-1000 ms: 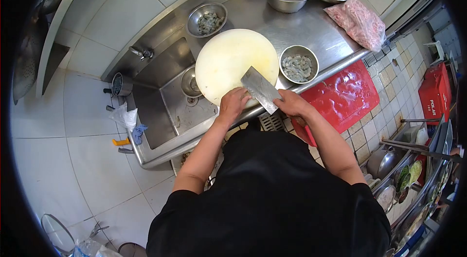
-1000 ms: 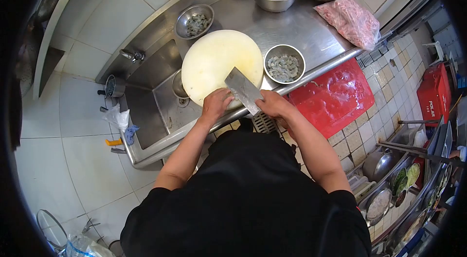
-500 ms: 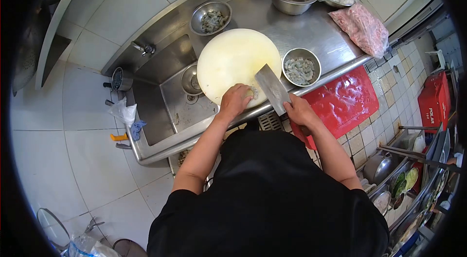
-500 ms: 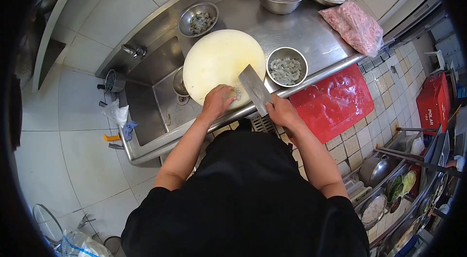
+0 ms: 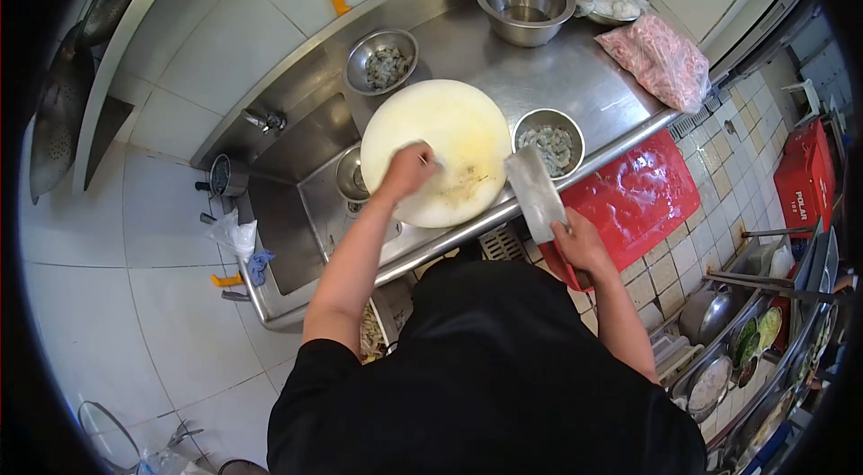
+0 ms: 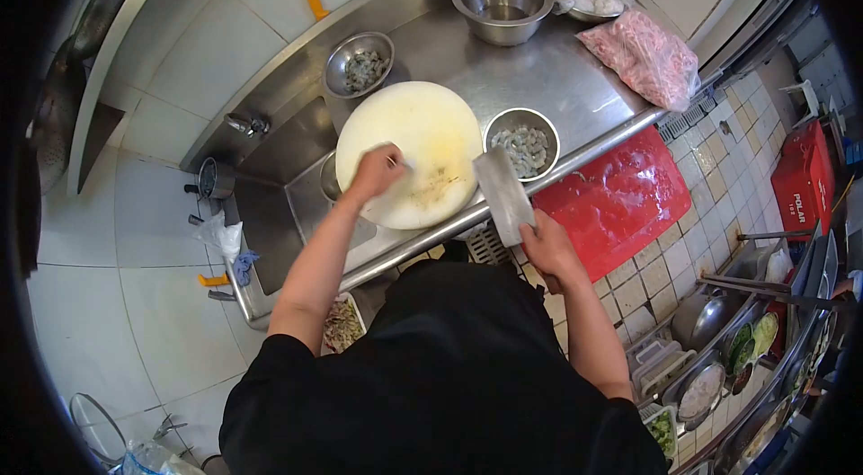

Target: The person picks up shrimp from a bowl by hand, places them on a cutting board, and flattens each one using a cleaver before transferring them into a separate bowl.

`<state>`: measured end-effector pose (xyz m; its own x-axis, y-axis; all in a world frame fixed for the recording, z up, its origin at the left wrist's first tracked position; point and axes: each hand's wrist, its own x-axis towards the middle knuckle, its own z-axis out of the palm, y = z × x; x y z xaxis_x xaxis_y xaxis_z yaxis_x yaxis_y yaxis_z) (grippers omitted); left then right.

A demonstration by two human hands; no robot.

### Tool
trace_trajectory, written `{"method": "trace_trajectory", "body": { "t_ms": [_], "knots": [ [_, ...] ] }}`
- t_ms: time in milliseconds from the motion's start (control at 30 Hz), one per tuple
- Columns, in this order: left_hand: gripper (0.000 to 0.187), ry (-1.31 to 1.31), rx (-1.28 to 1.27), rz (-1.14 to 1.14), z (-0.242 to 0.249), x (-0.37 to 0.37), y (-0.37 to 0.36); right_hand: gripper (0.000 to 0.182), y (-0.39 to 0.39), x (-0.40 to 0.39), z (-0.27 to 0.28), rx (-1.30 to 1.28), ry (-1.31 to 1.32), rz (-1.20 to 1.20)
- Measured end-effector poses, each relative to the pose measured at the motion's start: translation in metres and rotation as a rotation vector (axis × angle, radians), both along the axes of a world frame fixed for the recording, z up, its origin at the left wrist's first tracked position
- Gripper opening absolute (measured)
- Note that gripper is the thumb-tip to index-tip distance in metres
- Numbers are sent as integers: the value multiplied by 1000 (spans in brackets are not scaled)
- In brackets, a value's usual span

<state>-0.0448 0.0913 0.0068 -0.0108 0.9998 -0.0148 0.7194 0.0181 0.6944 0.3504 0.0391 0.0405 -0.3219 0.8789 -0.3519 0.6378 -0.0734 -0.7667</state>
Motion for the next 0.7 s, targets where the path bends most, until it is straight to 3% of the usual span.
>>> {"method": "trace_trajectory", "body": {
  "t_ms": [100, 200, 300, 467, 533, 567, 633, 700],
  "knots": [
    [5, 159, 134, 303, 32, -47, 51, 30, -11, 27, -2, 1, 81, -101],
    [39, 66, 347, 442, 59, -60, 89, 24, -24, 47, 22, -139, 180, -311],
    [43, 115, 408, 354, 64, -18, 113, 19, -38, 68, 19, -99, 281, -434],
    [37, 64, 48, -242, 16, 122, 124, 17, -59, 90, 14, -78, 322, -621],
    [32, 397, 12, -446, -3, 167, 125, 17, -69, 95, 15, -64, 311, -645],
    [32, 393, 19, -459, -9, 181, 126, 17, -74, 97, 16, -59, 304, -655],
    [29, 802, -167, -596, -16, 203, 127, 17, -85, 99, 20, -58, 310, -686],
    [26, 927, -58, -722, -28, 206, 126, 16, -99, 104, 15, -87, 333, -729]
  ]
}}
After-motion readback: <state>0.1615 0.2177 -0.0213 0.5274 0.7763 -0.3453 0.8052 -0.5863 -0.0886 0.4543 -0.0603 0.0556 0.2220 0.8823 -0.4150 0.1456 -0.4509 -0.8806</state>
